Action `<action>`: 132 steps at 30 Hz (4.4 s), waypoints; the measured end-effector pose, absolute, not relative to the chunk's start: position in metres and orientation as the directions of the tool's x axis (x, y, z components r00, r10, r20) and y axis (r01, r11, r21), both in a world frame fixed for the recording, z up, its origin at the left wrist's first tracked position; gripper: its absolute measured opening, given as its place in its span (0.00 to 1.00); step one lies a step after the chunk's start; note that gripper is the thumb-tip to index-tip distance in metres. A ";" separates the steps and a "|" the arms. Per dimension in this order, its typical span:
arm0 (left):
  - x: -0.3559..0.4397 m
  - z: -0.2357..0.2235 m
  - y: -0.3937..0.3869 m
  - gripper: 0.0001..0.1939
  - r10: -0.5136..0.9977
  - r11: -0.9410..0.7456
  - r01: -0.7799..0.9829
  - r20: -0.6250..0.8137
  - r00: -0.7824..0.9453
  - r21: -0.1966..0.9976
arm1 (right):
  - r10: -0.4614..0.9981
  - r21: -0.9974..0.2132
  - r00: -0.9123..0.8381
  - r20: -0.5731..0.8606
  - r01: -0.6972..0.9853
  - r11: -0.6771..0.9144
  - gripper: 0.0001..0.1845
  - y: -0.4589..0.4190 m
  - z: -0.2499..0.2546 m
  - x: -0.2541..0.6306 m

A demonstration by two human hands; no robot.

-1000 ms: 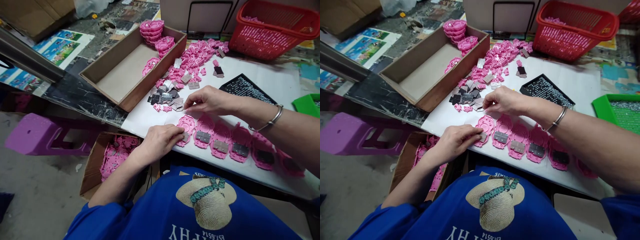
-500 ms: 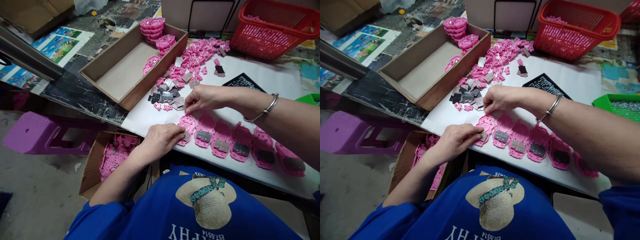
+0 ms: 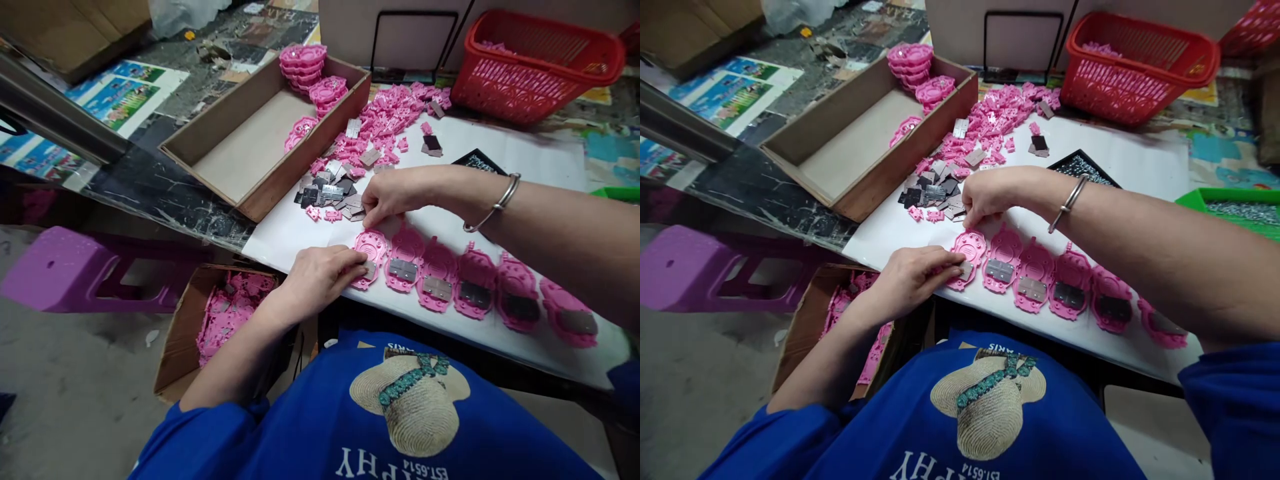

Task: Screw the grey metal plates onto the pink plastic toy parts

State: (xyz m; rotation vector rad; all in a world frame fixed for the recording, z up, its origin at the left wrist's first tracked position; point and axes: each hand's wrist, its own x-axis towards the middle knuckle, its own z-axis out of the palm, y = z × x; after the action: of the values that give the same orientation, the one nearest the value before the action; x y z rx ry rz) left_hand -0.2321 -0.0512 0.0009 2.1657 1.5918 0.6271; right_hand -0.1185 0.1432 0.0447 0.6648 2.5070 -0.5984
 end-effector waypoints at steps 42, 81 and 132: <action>-0.211 -0.006 -0.057 0.13 0.982 -0.165 0.885 0.157 0.105 0.436 | 0.592 -0.440 -0.779 0.207 0.466 0.767 0.05 0.096 0.038 -0.055; -0.214 -0.009 -0.056 0.13 0.984 -0.156 0.841 0.158 0.085 0.519 | 0.673 -0.571 -0.729 -0.124 0.607 0.553 0.06 0.082 0.057 -0.071; -0.164 0.022 -0.046 0.08 0.958 -0.272 0.954 -0.051 0.281 0.128 | 0.513 -0.255 -0.799 0.314 0.450 0.856 0.13 0.075 0.010 0.003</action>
State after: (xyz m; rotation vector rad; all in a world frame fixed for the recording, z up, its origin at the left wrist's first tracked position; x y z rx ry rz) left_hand -0.1640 -0.0461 0.0217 2.4041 1.8075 0.0542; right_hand 0.0033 0.0749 0.0105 0.9143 3.3877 -0.3015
